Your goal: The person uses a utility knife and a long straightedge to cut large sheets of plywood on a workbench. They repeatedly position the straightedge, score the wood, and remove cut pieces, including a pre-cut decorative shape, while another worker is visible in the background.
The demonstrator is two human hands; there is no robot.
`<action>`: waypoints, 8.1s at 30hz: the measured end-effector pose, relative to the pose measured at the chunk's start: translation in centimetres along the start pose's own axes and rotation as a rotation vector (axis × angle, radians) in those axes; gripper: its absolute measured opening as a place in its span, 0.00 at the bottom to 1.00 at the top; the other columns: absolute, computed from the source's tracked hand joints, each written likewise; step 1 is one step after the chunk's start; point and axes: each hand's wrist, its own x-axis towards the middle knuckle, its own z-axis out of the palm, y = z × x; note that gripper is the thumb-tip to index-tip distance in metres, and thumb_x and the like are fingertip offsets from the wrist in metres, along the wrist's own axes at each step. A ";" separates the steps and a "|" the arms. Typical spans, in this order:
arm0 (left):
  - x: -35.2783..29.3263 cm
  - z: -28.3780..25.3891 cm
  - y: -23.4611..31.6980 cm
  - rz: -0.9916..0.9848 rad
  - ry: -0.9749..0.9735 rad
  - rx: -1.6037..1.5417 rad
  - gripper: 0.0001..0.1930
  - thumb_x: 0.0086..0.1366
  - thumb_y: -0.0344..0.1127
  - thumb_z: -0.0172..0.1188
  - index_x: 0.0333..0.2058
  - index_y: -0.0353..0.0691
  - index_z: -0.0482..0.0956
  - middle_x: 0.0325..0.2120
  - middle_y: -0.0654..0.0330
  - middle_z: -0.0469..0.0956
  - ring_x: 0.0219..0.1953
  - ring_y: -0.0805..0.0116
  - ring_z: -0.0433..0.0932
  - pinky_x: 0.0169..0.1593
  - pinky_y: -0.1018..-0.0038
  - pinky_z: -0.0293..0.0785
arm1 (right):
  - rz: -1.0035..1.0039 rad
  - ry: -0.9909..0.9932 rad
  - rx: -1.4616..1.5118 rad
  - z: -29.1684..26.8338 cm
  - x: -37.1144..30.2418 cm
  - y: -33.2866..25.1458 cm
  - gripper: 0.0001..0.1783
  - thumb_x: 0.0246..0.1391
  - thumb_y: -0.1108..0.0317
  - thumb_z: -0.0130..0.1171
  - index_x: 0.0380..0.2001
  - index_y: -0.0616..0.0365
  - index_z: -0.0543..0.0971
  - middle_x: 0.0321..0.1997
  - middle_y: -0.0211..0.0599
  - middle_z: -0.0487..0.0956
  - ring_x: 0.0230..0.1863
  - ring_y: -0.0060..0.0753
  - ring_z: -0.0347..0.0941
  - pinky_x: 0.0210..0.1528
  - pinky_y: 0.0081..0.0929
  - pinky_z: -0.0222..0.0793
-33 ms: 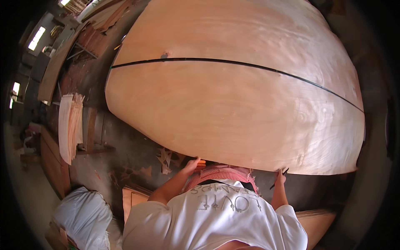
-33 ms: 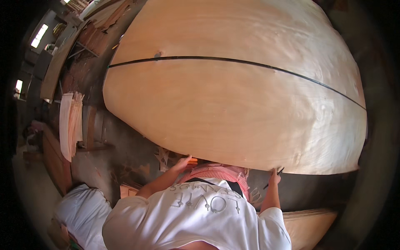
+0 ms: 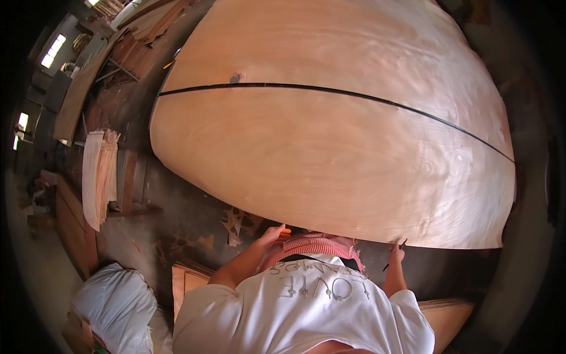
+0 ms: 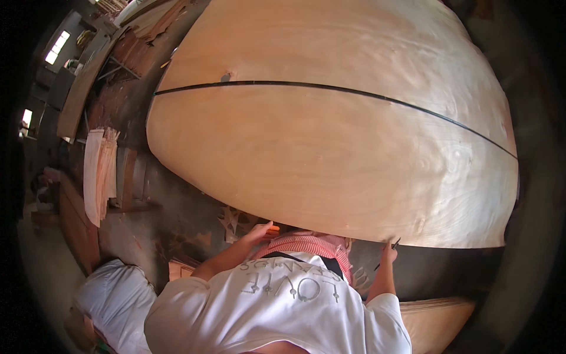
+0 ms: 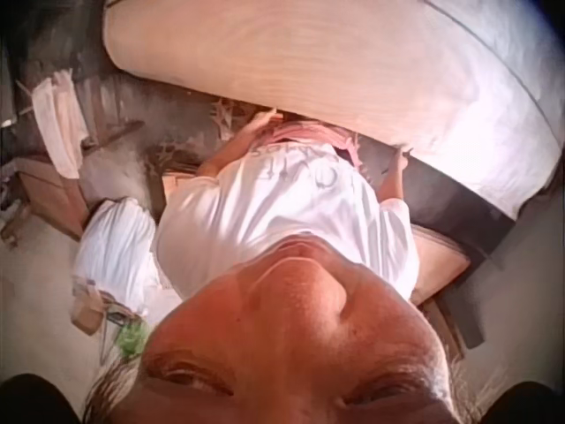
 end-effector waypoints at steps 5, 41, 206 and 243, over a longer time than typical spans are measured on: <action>0.5 -0.7 2.4 0.081 0.082 0.153 0.19 0.61 0.50 0.46 0.40 0.41 0.74 0.32 0.62 0.76 0.29 0.76 0.74 0.31 0.79 0.68 | -0.395 -0.558 0.151 10.5 -2.5 -6.4 0.10 0.51 0.61 0.51 0.33 0.52 0.75 0.15 0.23 0.68 0.10 0.10 0.50 0.10 0.13 0.44; -0.7 -7.7 24.9 0.998 1.128 1.098 0.30 0.55 0.46 0.53 0.53 0.40 0.57 0.55 0.50 0.55 0.55 0.53 0.56 0.56 0.57 0.52 | -1.030 -0.526 -0.710 19.8 -16.8 -28.8 0.18 0.55 0.59 0.43 0.50 0.40 0.68 0.16 0.32 0.74 0.19 0.30 0.71 0.23 0.29 0.65; 0.6 -5.7 13.1 1.358 1.060 1.124 0.25 0.55 0.42 0.52 0.52 0.45 0.62 0.55 0.55 0.56 0.58 0.60 0.54 0.58 0.58 0.45 | -0.823 -0.669 -0.572 10.7 -26.0 -19.3 0.24 0.51 0.75 0.39 0.54 0.53 0.59 0.24 0.39 0.69 0.22 0.29 0.68 0.23 0.28 0.65; 11.5 -27.3 19.5 1.151 1.133 1.043 0.38 0.42 0.58 0.58 0.52 0.47 0.63 0.55 0.64 0.56 0.59 0.64 0.51 0.58 0.56 0.41 | -1.921 -0.924 -1.943 46.8 -35.3 -26.7 0.43 0.44 0.84 0.41 0.55 0.16 0.53 0.24 0.33 0.66 0.22 0.29 0.67 0.25 0.27 0.68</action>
